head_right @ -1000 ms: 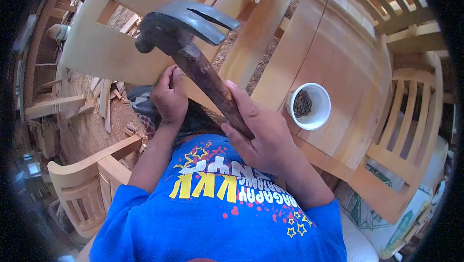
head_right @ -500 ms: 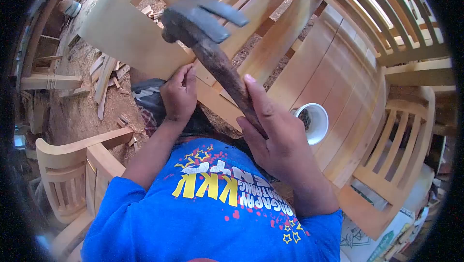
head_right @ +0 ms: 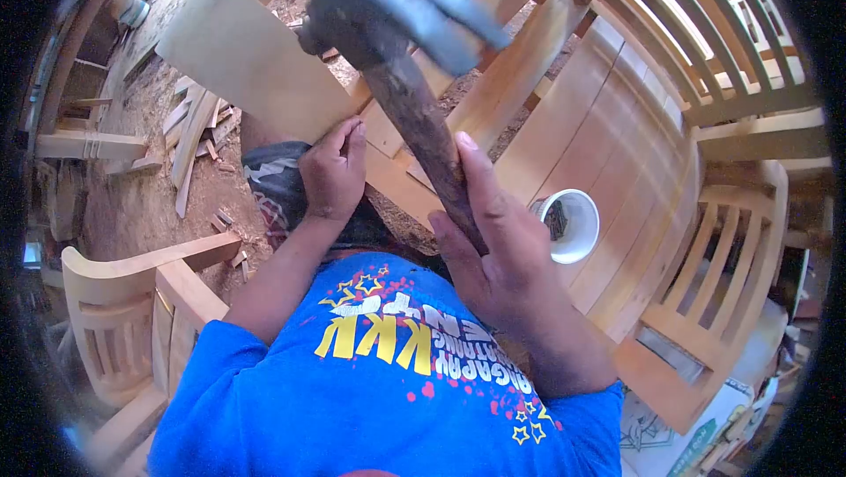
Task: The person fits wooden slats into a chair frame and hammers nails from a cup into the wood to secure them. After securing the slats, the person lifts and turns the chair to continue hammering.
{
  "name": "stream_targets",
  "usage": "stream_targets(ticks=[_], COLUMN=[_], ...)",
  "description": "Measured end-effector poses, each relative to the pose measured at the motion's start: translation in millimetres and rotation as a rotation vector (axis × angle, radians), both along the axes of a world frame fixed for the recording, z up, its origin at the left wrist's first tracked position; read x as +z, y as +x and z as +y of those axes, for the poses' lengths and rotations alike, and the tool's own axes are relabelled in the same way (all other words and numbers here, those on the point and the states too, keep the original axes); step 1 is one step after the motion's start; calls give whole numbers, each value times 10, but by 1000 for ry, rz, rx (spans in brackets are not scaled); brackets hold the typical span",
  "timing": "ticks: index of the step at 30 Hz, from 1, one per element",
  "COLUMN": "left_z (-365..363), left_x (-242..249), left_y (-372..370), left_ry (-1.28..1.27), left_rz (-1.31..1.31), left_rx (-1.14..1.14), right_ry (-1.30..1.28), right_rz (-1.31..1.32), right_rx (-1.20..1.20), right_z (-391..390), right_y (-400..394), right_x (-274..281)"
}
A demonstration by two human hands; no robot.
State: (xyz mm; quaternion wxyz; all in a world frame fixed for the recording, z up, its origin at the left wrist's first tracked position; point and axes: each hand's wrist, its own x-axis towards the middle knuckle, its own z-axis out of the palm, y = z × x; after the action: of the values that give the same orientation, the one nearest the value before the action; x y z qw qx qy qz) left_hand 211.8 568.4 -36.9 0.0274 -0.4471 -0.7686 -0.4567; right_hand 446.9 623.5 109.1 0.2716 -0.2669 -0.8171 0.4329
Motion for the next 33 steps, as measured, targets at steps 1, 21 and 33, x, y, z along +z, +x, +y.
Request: stream_targets(ticks=[1, 21, 33], left_z=[4, -17, 153], left_x=[-8, 1303, 1391], left_y=[-9, -1001, -975], left_ry=[-7, 754, 804], left_rz=[8, -732, -845], left_rx=[0, -175, -299], right_ry=[31, 39, -49], right_rz=[-61, -249, -382], right_rx=[12, 24, 86], right_z=[15, -17, -69], right_y=[-22, -69, -30], right_x=[-98, -333, -545])
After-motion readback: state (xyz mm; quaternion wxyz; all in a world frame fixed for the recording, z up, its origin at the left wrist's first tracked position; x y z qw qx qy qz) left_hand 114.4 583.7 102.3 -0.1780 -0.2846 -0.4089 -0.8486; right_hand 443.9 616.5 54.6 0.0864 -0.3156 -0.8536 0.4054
